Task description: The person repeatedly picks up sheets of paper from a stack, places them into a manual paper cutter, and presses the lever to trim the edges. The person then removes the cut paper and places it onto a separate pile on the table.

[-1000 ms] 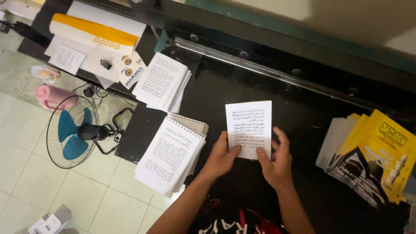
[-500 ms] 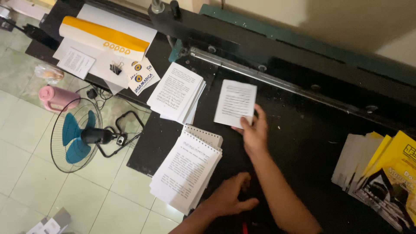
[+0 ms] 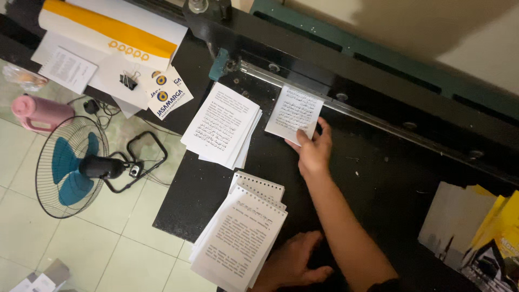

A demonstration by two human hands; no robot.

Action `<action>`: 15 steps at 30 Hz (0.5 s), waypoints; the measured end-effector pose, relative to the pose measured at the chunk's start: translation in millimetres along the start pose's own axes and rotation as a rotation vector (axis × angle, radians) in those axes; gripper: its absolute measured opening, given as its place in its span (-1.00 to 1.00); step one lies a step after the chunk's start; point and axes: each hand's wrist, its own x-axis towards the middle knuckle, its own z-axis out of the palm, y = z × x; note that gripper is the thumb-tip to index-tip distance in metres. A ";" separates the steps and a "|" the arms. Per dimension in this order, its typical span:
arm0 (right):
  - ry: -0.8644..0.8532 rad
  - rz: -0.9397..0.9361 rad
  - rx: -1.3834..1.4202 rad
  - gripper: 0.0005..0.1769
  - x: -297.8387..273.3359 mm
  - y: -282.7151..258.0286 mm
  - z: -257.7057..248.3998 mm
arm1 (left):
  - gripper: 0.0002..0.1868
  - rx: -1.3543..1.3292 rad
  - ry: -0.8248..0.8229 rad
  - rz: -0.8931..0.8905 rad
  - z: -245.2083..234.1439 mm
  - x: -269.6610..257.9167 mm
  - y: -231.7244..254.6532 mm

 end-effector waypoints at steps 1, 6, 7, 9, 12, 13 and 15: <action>0.004 0.003 -0.007 -0.28 0.0 -0.5 1.3 | -0.38 -0.008 -0.001 -0.002 -1.7 1.2 -0.9; 0.006 -0.046 -0.004 -0.31 -3.2 0.0 2.5 | -0.31 -0.018 -0.020 0.021 -2.7 4.5 0.1; 0.008 -0.047 -0.002 -0.31 -4.9 -0.1 3.1 | -0.31 -0.017 -0.023 0.022 -4.7 3.0 2.3; 0.010 -0.053 -0.021 -0.30 -6.2 -3.2 4.4 | -0.40 0.015 -0.017 0.047 -9.1 2.6 7.1; 0.001 -0.058 -0.008 -0.31 -7.7 -2.7 3.9 | -0.28 0.006 -0.038 -0.023 1.6 1.2 -6.0; 0.003 -0.058 -0.010 -0.31 -5.7 -1.5 4.1 | -0.28 0.004 -0.039 -0.023 0.3 2.1 -4.9; 0.006 -0.073 -0.026 -0.31 -2.4 3.0 3.8 | -0.43 -0.017 0.025 0.093 -2.1 2.5 -3.5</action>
